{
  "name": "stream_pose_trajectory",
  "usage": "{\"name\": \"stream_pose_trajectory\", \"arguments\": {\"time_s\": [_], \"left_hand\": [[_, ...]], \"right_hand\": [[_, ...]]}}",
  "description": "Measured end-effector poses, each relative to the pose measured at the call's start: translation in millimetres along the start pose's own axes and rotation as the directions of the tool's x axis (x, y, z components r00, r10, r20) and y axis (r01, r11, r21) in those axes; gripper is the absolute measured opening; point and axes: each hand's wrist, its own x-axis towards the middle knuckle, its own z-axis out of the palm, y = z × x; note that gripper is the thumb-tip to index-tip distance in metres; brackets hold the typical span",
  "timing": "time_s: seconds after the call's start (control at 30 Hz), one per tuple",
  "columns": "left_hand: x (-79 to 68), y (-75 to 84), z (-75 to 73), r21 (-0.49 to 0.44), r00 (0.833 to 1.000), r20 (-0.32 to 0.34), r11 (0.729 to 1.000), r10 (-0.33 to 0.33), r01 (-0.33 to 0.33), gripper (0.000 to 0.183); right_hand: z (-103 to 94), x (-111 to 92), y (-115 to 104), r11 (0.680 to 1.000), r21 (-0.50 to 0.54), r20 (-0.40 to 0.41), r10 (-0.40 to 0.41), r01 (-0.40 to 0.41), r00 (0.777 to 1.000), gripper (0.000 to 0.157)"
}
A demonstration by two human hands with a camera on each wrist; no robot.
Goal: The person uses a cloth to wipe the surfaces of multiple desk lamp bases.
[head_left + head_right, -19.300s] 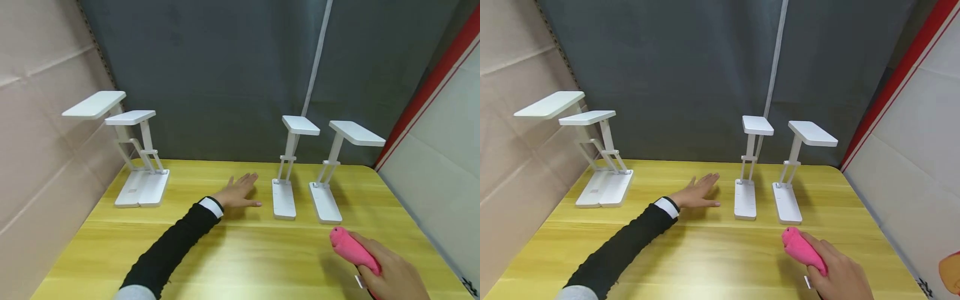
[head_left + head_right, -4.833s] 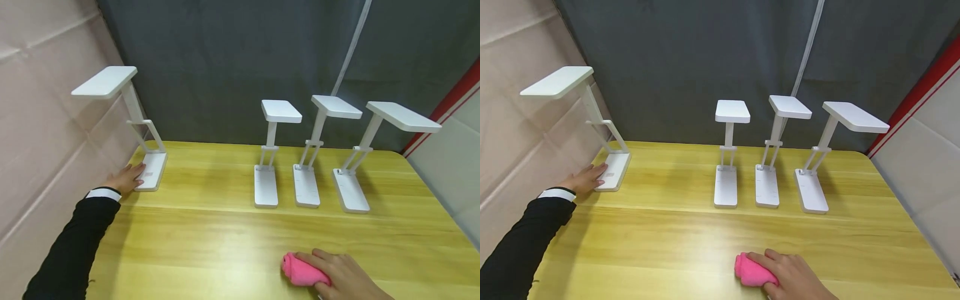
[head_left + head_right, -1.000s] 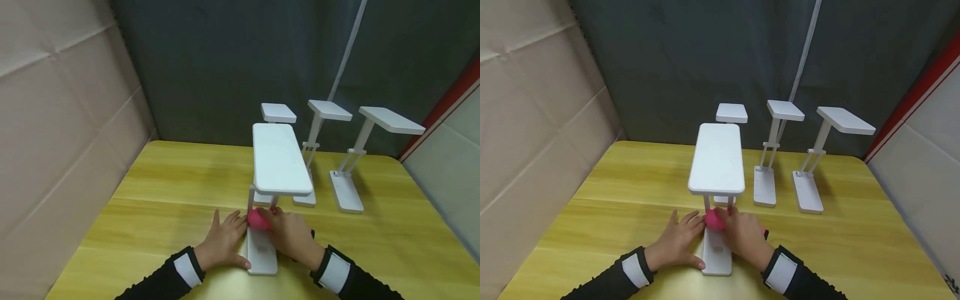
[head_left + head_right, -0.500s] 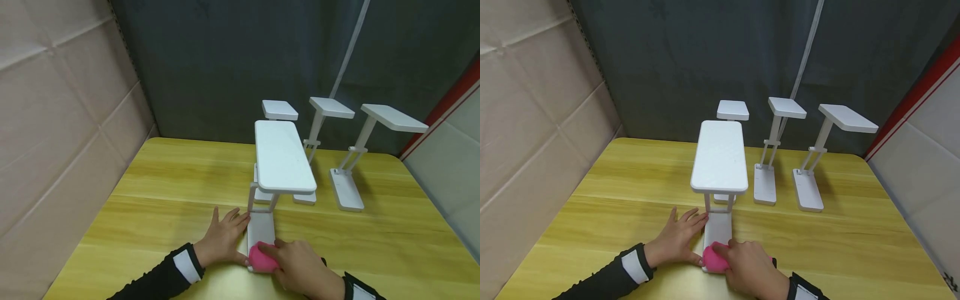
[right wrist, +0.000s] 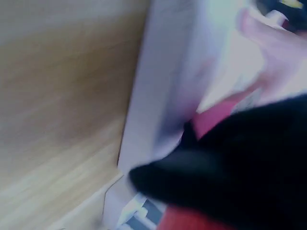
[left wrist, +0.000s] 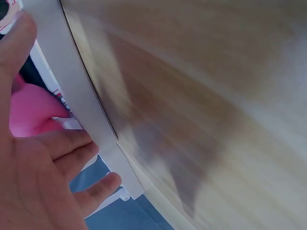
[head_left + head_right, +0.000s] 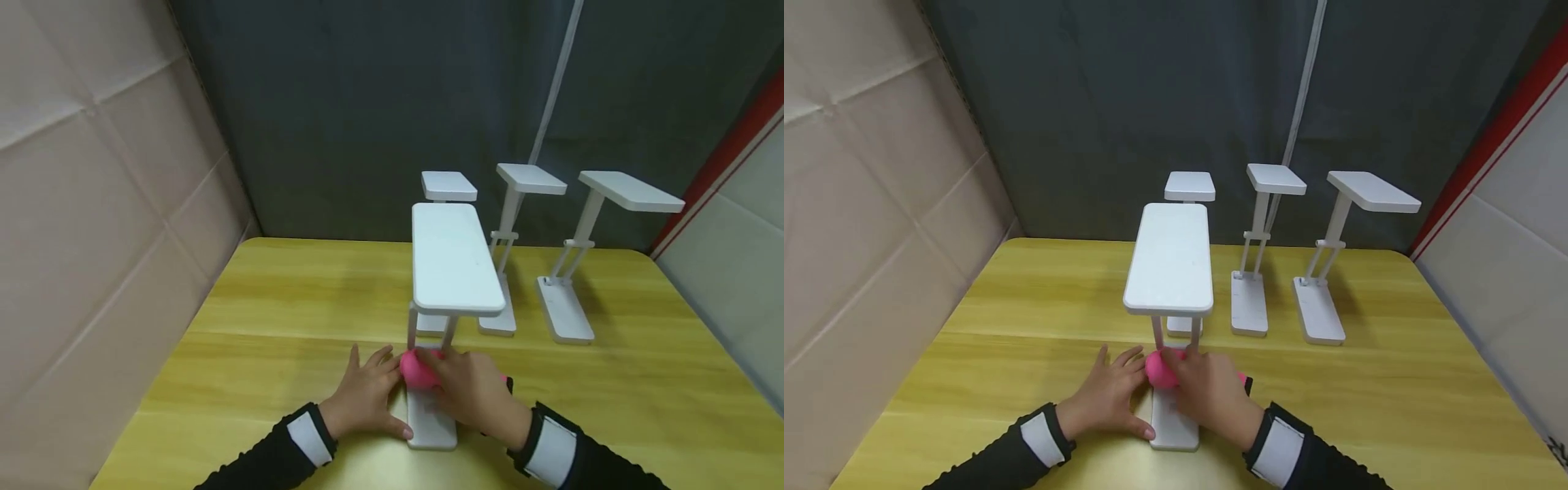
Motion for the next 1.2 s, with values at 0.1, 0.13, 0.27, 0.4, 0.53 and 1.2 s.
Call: {"name": "stream_pose_trajectory", "arguments": {"time_s": [0.1, 0.13, 0.27, 0.4, 0.53, 1.2], "left_hand": [[-0.2, 2.2, 4.7, -0.007, 1.0, 0.002, 1.0, 0.011, -0.011, 0.101], [0.0, 2.6, 5.5, -0.01, 1.0, -0.001, 1.0, 0.015, -0.015, 0.101], [2.3, 3.0, 5.5, 0.004, 1.0, -0.014, 1.0, 0.021, -0.021, 0.104], [6.2, 2.7, 2.8, 0.045, 0.999, -0.026, 0.998, 0.034, -0.033, 0.106], [8.2, 2.4, 0.6, 0.073, 0.998, -0.028, 0.996, 0.047, -0.045, 0.107], [2.8, 0.2, -0.3, 0.002, 1.0, -0.004, 1.0, 0.012, -0.012, 0.108]], "right_hand": [[5.2, 0, -8, 0.959, -0.281, 0.079, -0.006, 0.028, 0.997, 0.066], [6.2, -1, -10, 0.94, -0.337, 0.101, -0.015, 0.049, 0.995, 0.065], [5.0, -12, -16, 0.941, -0.329, 0.124, -0.043, 0.082, 0.991, 0.052], [0.1, -28, -20, 0.984, -0.153, 0.071, -0.081, 0.091, 0.994, 0.047], [-7.2, -40, -20, 0.992, 0.084, 0.118, -0.101, 0.092, 0.988, 0.043], [28.3, -16, 70, 0.96, 0.097, 0.086, 0.253, -0.261, 0.964, 0.046]]}}
